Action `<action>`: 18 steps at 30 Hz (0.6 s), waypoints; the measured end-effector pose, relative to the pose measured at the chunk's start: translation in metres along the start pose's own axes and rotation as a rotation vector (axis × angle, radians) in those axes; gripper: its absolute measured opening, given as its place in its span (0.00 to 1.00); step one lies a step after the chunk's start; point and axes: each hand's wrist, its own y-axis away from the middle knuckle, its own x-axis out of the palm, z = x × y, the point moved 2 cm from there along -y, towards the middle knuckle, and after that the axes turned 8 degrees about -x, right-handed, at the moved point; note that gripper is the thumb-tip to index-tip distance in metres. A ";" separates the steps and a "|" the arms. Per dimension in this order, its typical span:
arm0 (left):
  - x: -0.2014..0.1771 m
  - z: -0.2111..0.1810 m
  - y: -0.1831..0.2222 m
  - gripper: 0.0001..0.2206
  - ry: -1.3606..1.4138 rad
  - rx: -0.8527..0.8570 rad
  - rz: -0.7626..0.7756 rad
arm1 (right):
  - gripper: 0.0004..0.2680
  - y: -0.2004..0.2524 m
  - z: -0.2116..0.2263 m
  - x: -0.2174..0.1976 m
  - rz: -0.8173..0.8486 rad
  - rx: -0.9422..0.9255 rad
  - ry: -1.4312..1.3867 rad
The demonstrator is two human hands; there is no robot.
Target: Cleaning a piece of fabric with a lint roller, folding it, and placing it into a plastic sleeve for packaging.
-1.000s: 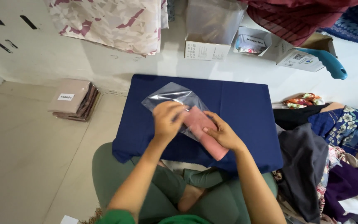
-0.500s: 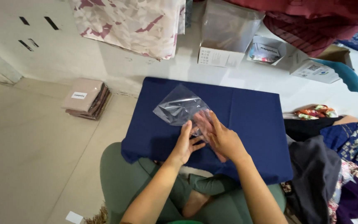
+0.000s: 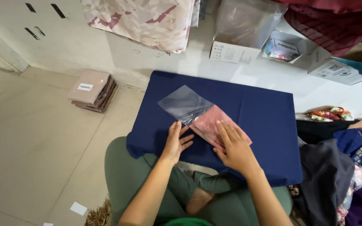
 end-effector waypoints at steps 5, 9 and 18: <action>0.000 -0.005 0.006 0.40 0.004 0.031 -0.059 | 0.31 0.028 0.001 0.011 -0.013 0.050 -0.491; -0.010 0.007 -0.015 0.45 -0.200 0.434 -0.280 | 0.14 0.029 -0.021 -0.006 -0.123 0.070 -0.660; 0.051 0.012 -0.117 0.23 -1.479 1.726 0.000 | 0.26 0.037 -0.028 0.059 -0.134 -0.254 -0.074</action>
